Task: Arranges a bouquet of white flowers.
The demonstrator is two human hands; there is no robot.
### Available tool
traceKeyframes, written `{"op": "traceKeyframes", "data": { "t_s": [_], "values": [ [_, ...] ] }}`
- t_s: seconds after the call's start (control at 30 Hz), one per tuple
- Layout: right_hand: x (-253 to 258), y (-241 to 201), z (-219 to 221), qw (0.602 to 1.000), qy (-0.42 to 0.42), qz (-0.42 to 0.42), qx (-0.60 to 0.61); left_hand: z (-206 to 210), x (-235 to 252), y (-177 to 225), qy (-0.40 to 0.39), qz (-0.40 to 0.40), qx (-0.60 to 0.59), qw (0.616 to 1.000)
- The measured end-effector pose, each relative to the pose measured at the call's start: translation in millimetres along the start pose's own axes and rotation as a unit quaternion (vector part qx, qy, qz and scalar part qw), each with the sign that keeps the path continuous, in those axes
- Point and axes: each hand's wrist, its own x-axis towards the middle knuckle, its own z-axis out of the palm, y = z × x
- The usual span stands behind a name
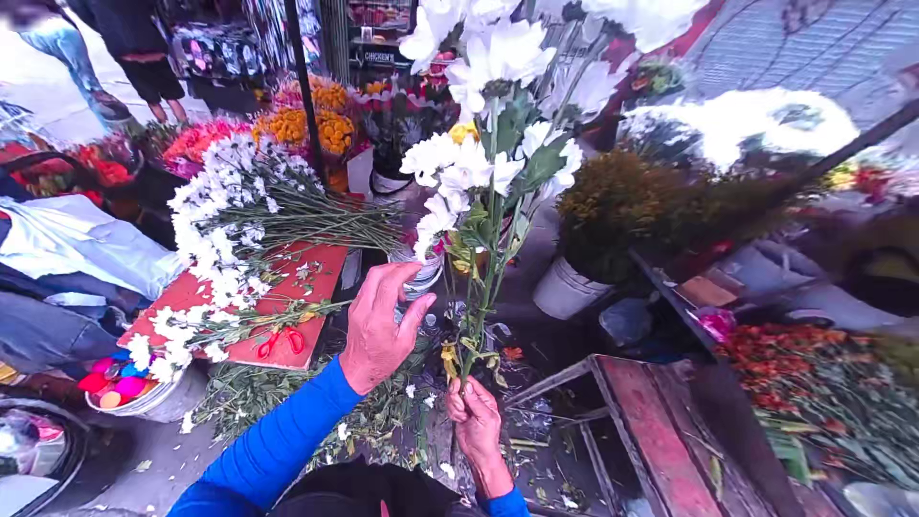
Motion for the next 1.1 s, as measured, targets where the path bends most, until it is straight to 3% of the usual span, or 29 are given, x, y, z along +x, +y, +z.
{"op": "traceKeyframes", "data": {
  "t_s": [0.07,0.2,0.5,0.87,0.93,1.03,1.1],
  "values": [
    [-0.8,8.2,5.3,0.999,-0.026,0.005,0.024,-2.1,15.3,8.3,0.009,0.021,-0.002,1.0],
    [-0.9,23.9,9.4,0.994,-0.073,0.04,0.067,-0.9,28.2,8.4,-0.053,-0.076,-0.098,0.991],
    [-6.8,57.5,-3.0,0.998,-0.011,0.055,0.036,1.6,2.0,-14.9,-0.149,-0.119,-0.134,0.973],
    [-32.8,50.2,7.5,0.999,0.018,0.034,-0.001,11.5,-24.8,-9.8,-0.107,-0.043,-0.034,0.993],
    [-36.0,41.8,12.4,0.999,0.029,0.023,-0.012,9.6,-52.5,-3.3,-0.195,-0.058,-0.08,0.976],
    [-34.1,32.8,12.9,0.998,0.05,0.001,-0.033,3.0,-92.7,-1.4,-0.365,-0.127,-0.14,0.912],
    [-34.0,32.3,9.6,0.997,0.058,-0.02,-0.055,-5.3,-98.4,-7.1,-0.414,-0.158,-0.147,0.884]
  ]
}}
